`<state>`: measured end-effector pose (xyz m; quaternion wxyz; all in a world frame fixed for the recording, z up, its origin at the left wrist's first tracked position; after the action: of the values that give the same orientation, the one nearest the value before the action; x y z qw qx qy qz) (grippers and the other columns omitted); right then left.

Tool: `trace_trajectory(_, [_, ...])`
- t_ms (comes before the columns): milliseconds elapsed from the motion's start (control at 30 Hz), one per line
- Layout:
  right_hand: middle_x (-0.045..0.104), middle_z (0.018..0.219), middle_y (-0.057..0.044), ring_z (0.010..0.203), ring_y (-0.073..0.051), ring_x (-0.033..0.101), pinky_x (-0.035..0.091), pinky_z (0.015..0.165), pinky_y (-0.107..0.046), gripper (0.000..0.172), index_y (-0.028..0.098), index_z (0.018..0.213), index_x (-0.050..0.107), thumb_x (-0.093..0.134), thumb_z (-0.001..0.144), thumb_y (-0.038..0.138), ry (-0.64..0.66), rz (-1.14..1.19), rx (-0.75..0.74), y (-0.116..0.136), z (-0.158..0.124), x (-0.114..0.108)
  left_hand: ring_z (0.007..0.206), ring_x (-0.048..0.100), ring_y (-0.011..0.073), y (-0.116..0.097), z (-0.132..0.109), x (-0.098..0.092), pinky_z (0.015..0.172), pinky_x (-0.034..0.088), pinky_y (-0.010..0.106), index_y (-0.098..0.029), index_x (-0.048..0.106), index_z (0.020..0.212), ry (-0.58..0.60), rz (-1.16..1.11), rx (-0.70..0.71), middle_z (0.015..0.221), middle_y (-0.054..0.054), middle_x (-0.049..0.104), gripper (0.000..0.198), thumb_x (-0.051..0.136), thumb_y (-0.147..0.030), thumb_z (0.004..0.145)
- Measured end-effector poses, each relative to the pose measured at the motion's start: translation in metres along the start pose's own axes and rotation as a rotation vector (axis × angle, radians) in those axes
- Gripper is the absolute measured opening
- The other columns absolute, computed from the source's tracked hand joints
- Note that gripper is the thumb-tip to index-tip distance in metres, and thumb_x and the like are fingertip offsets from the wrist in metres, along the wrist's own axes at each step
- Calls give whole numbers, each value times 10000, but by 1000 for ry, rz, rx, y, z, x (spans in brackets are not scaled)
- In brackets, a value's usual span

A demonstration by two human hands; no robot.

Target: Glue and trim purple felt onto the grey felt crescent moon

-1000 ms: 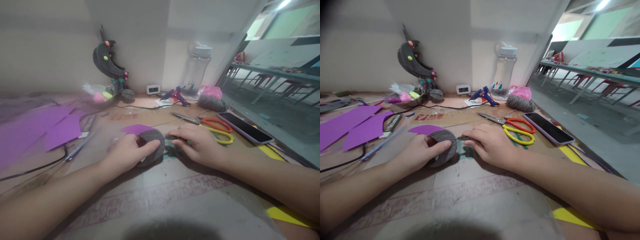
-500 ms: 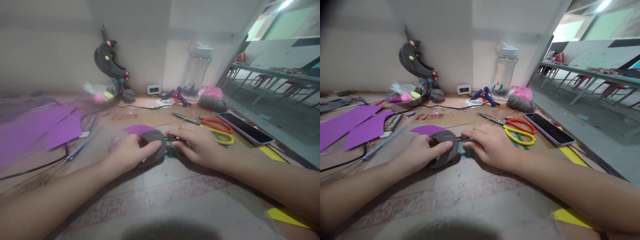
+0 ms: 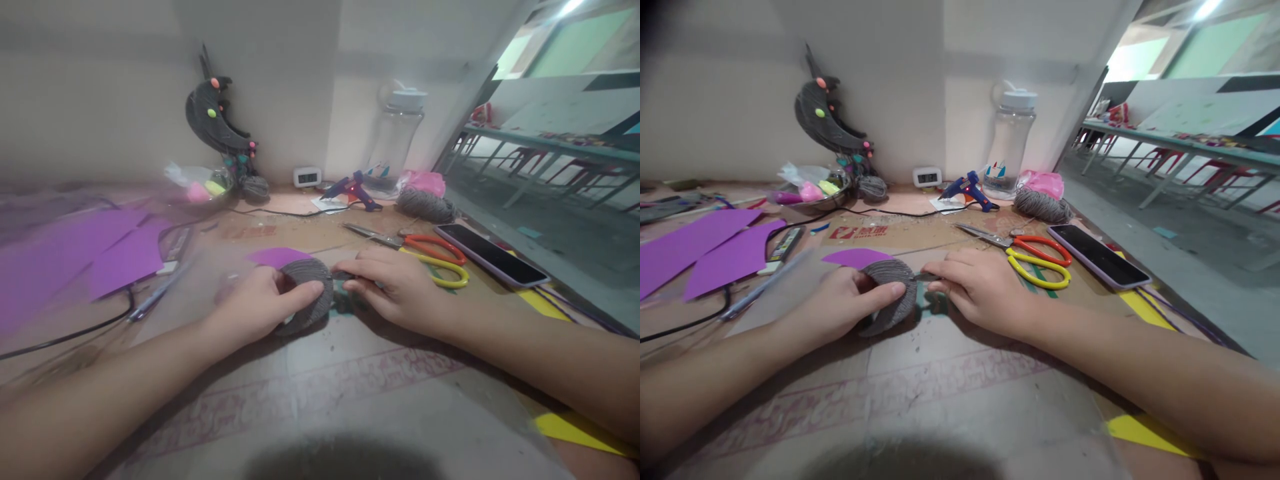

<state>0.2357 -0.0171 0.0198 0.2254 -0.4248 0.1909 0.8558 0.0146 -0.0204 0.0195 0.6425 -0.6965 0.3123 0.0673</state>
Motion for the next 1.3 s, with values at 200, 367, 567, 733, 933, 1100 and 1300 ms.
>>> trace_trajectory(200, [732, 1033, -84, 916, -187, 665, 503, 786, -304, 251, 167, 1126, 656, 507, 962, 286, -88, 118, 117, -1, 0, -2, 726, 708, 234, -1, -1, -3, 602, 506, 268, -212, 750, 767, -33, -1, -2, 776, 25, 780, 343, 593, -517, 774])
trace_trajectory(367, [728, 946, -93, 841, -191, 648, 489, 756, -315, 268, 133, 1113, 663, 508, 963, 292, -37, 79, 70, -1, -1, -1, 699, 690, 231, 1, 0, -4, 582, 487, 266, -205, 746, 747, -67, 6, 9, 737, 22, 767, 332, 606, -506, 755])
trace_trajectory(567, [701, 839, -48, 684, -140, 587, 441, 624, -250, 264, 146, 999, 666, 639, 883, 382, -51, 150, 202, 6, 2, -3, 631, 637, 195, 1, 1, -3, 558, 431, 258, -197, 704, 690, -57, 72, -1, 671, 6, 718, 387, 578, -554, 773])
trace_trajectory(733, [645, 704, 9, 586, -102, 518, 370, 535, -212, 240, 167, 890, 672, 705, 819, 393, -18, 238, 409, 13, 9, 3, 478, 478, 132, -24, -10, 2, 458, 282, 245, -200, 547, 494, -17, 217, 25, 458, -28, 526, 397, 573, -471, 783])
trace_trajectory(933, [630, 693, 12, 620, -98, 541, 390, 569, -204, 94, 168, 794, 653, 598, 860, 205, 91, 383, 386, 16, 10, 8, 482, 465, 124, -27, -13, 3, 458, 275, 244, -196, 520, 521, -18, 227, 30, 489, -30, 528, 375, 565, -463, 780])
trace_trajectory(1100, [626, 711, 7, 634, -113, 543, 407, 571, -220, 148, 177, 806, 634, 555, 900, 260, 84, 455, 450, 11, 7, 6, 548, 554, 153, -8, -2, 2, 491, 351, 236, -182, 662, 653, -63, 179, 82, 591, -3, 644, 378, 555, -520, 785])
trace_trajectory(1300, [595, 694, 11, 645, -121, 526, 409, 583, -232, 171, 178, 787, 615, 543, 897, 288, 77, 458, 511, 7, 7, 6, 610, 618, 170, -4, 2, 1, 536, 423, 240, -211, 720, 713, -39, 74, 48, 692, -7, 725, 337, 576, -504, 795])
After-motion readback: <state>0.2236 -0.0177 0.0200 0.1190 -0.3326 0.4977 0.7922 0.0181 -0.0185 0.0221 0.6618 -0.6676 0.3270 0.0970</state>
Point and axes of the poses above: each hand's wrist, its own z-axis towards the middle knuckle, its own x-axis out of the palm, y = z × x, the point moved 1 cm from there along z, towards the middle knuckle
